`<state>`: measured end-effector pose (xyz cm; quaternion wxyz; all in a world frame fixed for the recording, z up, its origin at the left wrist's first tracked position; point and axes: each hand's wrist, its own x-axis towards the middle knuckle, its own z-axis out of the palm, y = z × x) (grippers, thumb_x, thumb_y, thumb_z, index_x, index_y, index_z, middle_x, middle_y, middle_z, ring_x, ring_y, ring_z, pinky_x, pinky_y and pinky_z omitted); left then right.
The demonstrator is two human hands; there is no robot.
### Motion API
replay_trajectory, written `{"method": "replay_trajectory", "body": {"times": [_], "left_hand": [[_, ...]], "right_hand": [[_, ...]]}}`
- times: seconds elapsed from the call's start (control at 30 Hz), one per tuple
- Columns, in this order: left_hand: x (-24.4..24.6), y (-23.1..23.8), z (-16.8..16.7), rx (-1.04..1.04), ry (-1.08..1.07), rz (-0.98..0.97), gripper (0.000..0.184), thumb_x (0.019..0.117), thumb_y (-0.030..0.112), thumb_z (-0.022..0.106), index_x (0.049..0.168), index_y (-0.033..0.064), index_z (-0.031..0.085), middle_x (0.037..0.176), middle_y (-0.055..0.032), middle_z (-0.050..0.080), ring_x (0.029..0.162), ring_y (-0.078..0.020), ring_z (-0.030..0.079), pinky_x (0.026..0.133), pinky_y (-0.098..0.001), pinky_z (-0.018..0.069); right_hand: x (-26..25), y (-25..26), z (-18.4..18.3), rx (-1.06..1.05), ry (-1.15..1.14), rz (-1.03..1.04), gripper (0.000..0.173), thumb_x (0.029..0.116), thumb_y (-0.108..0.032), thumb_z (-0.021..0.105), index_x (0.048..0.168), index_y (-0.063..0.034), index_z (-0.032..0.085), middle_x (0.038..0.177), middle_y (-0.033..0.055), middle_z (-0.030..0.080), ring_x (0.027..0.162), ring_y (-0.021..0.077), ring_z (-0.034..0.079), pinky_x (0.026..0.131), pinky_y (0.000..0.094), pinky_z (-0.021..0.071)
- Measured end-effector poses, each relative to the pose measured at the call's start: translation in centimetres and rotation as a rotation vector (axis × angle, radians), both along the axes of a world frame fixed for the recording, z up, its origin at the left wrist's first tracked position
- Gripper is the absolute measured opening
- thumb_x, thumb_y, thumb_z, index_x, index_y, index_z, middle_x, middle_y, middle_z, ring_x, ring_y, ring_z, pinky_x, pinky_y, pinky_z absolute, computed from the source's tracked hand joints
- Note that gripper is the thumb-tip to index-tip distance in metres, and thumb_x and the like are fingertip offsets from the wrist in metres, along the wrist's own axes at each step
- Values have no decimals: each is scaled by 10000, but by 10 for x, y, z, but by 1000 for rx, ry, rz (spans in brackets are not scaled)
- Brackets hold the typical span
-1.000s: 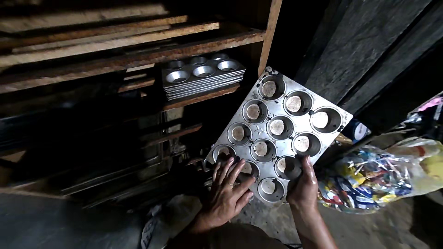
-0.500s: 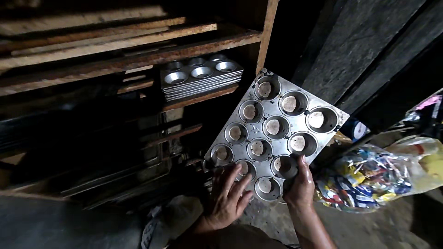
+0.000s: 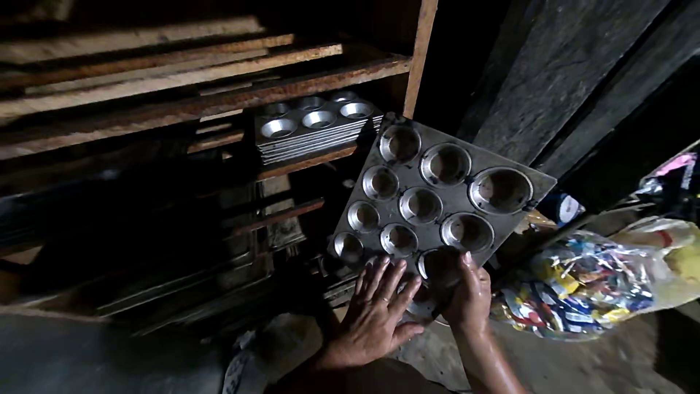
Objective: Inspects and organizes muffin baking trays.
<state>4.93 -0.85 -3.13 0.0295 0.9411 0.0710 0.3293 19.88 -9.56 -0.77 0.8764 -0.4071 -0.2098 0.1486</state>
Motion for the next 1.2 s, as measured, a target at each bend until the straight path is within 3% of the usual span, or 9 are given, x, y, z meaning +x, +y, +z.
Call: {"method": "replay_trajectory", "body": {"times": [0.07,0.13,0.23,0.3,0.43,0.6,0.8,1.0,1.2], "left_hand": [[0,-4,-2,4,50,-59,569,989,600,488,1457,281,546,1570,-92,459,1492,-324,353,1183,-570,273],[-3,-6,-8,-10,-34,-197,405,1028,518,482,1236,249,702,1494,-25,558,1469,-254,399,1196,-513,266],[-6,-4,-17,-42,-238,-234,324,1078,424,458,936,201,646,1425,25,587,1454,-168,395,1214,-388,274],[-4,-1,-15,-119,-327,-104,230,1043,406,550,1060,200,651,1420,-2,563,1429,-169,419,1183,-372,337],[5,2,-2,-147,-334,127,470,967,552,615,1315,244,550,1495,-73,464,1447,-202,387,1188,-388,327],[13,-3,11,-57,-294,218,555,926,627,609,1349,274,538,1501,-103,474,1444,-247,393,1174,-447,301],[10,1,4,-99,-312,109,270,1050,319,546,1317,281,563,1522,-56,458,1456,-198,386,1205,-422,294],[10,-3,7,-103,-263,179,456,941,495,659,1336,281,580,1498,-145,483,1423,-285,424,1167,-475,317],[2,-6,-1,-238,-288,41,383,968,162,533,1334,271,564,1538,-62,436,1472,-197,359,1222,-414,288]], "right_hand": [[-1,1,2,-9,24,9,333,1036,-262,465,842,-194,726,812,-52,758,768,47,725,722,262,621],[-1,1,6,-25,69,4,378,1055,-245,393,859,-182,711,816,-54,757,773,44,724,729,255,620],[0,2,8,-60,131,-6,397,1058,-251,344,879,-166,688,815,-58,742,780,41,712,735,246,609],[-1,3,7,-62,153,-5,392,1056,-261,348,884,-160,686,813,-58,738,776,37,709,730,244,609],[-9,7,6,-43,193,29,400,1057,-244,361,874,-134,699,818,-32,743,779,52,715,733,252,612],[-18,9,4,-56,192,79,380,1053,-246,375,906,-128,706,842,-30,746,804,53,715,762,259,609],[-17,8,6,-26,181,50,417,1063,-219,346,878,-123,708,815,-22,742,771,58,712,733,252,607],[-22,7,7,-55,199,77,428,1070,-209,332,886,-115,707,816,-23,746,782,56,719,742,252,613],[-20,3,5,-23,134,28,385,1053,-215,388,872,-140,720,827,-26,753,785,55,722,737,264,619]]}}
